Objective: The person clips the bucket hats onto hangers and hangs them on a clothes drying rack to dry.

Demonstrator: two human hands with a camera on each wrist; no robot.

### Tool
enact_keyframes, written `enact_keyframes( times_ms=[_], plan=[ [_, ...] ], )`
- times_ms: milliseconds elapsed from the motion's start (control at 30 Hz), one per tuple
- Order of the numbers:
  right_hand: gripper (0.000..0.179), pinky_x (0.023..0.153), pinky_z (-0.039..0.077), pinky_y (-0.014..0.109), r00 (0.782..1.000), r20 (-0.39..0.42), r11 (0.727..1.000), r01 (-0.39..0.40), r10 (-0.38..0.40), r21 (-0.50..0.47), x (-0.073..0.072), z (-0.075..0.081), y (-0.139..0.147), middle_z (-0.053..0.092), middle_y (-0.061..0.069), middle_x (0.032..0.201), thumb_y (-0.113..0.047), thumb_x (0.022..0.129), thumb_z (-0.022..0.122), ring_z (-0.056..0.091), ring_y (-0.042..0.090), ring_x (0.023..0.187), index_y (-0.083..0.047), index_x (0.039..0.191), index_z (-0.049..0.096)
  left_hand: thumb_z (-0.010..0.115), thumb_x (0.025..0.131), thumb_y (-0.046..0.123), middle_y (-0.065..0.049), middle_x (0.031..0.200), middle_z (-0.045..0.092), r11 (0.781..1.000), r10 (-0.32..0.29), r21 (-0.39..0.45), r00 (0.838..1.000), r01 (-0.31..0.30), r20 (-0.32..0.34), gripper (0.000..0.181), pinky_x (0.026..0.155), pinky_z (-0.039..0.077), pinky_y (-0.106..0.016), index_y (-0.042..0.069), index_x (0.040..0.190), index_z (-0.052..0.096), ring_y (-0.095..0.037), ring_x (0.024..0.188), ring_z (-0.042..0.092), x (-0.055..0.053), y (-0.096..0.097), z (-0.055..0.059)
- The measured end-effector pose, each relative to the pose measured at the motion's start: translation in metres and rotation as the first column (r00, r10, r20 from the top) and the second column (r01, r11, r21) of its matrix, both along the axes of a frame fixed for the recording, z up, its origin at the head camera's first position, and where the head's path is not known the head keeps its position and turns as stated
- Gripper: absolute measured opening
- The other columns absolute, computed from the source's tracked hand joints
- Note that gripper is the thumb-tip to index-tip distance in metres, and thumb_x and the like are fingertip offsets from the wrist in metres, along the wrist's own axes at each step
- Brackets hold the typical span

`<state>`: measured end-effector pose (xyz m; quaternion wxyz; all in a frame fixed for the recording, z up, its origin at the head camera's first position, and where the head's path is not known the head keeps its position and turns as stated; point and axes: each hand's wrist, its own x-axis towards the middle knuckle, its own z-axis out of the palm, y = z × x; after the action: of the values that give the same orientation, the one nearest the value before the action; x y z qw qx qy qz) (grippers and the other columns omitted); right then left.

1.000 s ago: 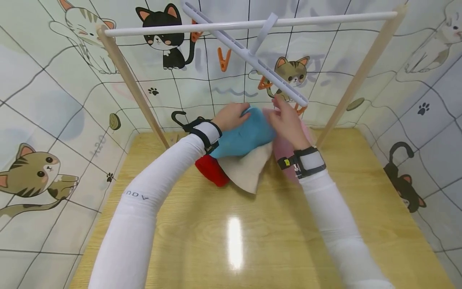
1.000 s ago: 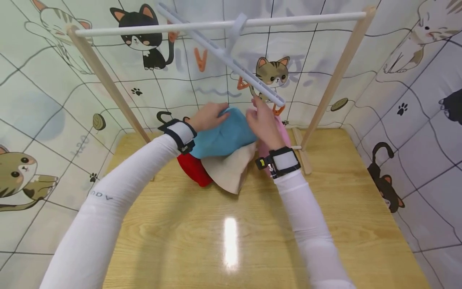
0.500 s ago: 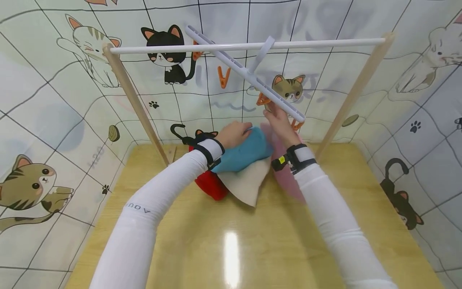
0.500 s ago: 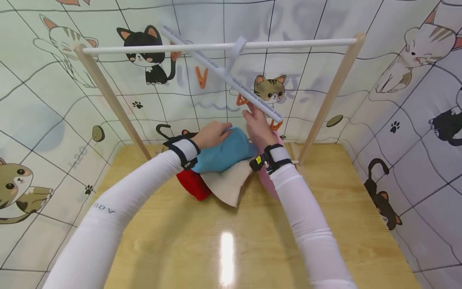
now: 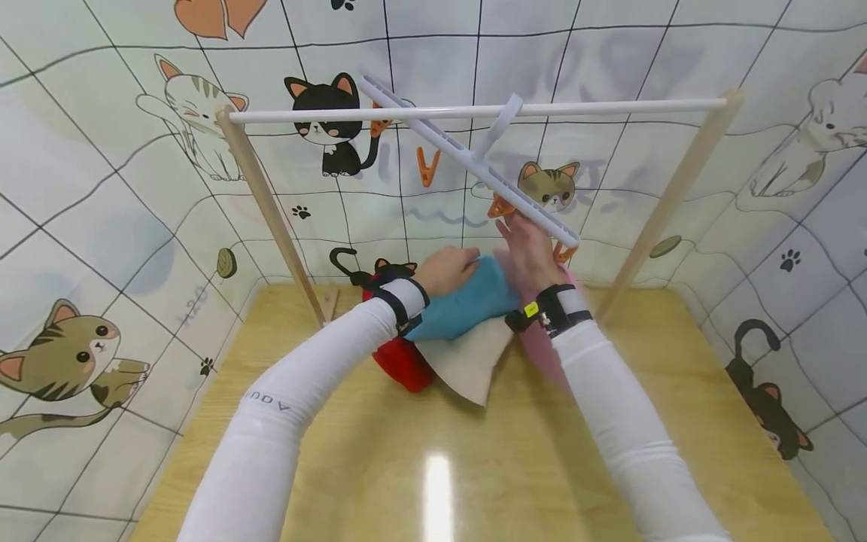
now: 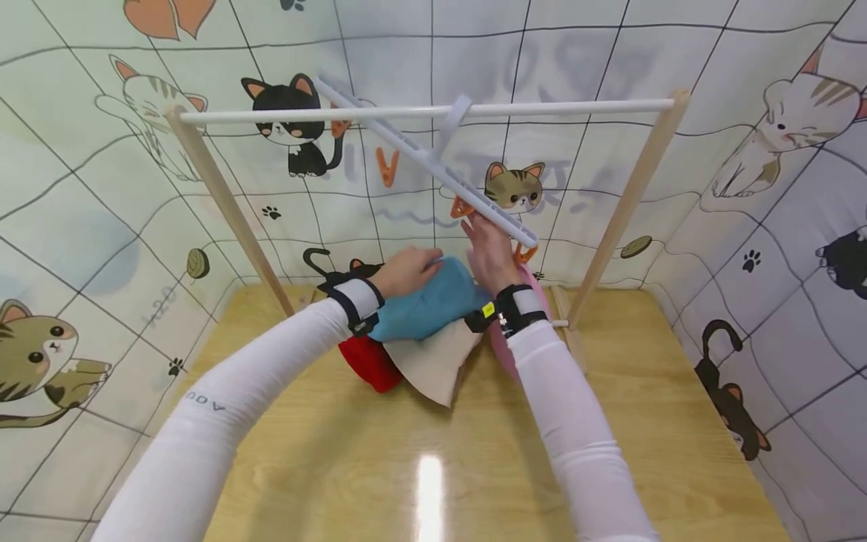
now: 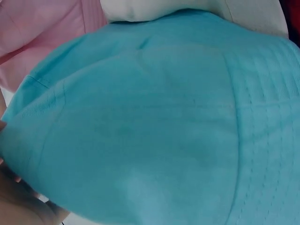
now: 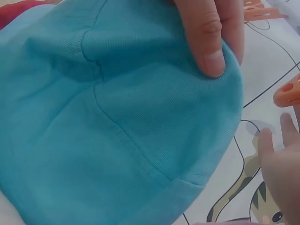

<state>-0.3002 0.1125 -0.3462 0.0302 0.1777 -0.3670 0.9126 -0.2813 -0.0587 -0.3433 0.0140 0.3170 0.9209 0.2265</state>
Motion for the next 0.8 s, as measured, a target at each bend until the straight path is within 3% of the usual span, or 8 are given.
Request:
enact_keyframes(
  times_ms=[200, 400, 567, 700, 800],
  plan=[
    [0.045, 0.111, 0.018, 0.045, 0.99, -0.119, 0.996, -0.07, 0.077, 0.056, -0.003, 0.002, 0.0, 0.062, 0.009, 0.124, 0.006, 0.1, 0.031, 0.038, 0.027, 0.133, -0.011, 0.118, 0.069, 0.045, 0.103, 0.017, -0.003, 0.066, 0.046, 0.997, 0.077, 0.03, 0.997, -0.077, -0.002, 0.021, 0.055, 0.035, -0.026, 0.007, 0.089, 0.056, -0.017, 0.059, 0.049, 0.001, 0.003, 0.001],
    [0.041, 0.112, 0.017, 0.045, 0.986, -0.107, 0.991, -0.123, 0.128, 0.047, 0.002, 0.001, 0.0, 0.062, 0.008, 0.125, 0.004, 0.101, 0.034, 0.04, 0.025, 0.131, -0.012, 0.119, 0.068, 0.043, 0.104, 0.018, -0.003, 0.068, 0.049, 0.984, 0.173, 0.042, 0.985, -0.172, -0.02, 0.022, 0.054, 0.037, -0.028, 0.007, 0.095, 0.06, -0.017, 0.06, 0.05, -0.003, 0.006, -0.001],
    [0.04, 0.113, 0.015, 0.044, 0.976, -0.147, 0.986, -0.156, 0.162, 0.055, 0.009, -0.005, 0.002, 0.062, 0.01, 0.122, 0.008, 0.1, 0.034, 0.042, 0.025, 0.128, -0.006, 0.122, 0.065, 0.044, 0.103, 0.02, -0.004, 0.073, 0.053, 0.969, 0.249, 0.021, 0.968, -0.248, -0.034, 0.024, 0.055, 0.039, -0.028, 0.006, 0.103, 0.063, -0.018, 0.064, 0.053, -0.003, 0.012, 0.001],
    [0.032, 0.113, 0.014, 0.044, 0.971, -0.17, 0.985, -0.153, 0.165, 0.08, 0.012, -0.008, 0.005, 0.061, 0.009, 0.121, 0.002, 0.101, 0.041, 0.043, 0.026, 0.126, -0.004, 0.125, 0.061, 0.045, 0.103, 0.02, -0.003, 0.07, 0.053, 0.963, 0.27, 0.021, 0.962, -0.269, -0.049, 0.024, 0.052, 0.037, -0.027, 0.007, 0.096, 0.064, -0.017, 0.062, 0.053, -0.003, 0.018, 0.004],
    [0.028, 0.112, 0.02, 0.043, 0.976, -0.147, 0.985, -0.152, 0.163, 0.079, 0.013, -0.007, 0.005, 0.06, 0.009, 0.118, -0.004, 0.1, 0.048, 0.045, 0.028, 0.124, -0.004, 0.125, 0.061, 0.046, 0.103, 0.019, -0.003, 0.07, 0.053, 0.963, 0.27, 0.022, 0.961, -0.269, -0.056, 0.023, 0.052, 0.036, -0.026, 0.007, 0.096, 0.065, -0.017, 0.062, 0.052, -0.003, 0.021, 0.007]
  ],
)
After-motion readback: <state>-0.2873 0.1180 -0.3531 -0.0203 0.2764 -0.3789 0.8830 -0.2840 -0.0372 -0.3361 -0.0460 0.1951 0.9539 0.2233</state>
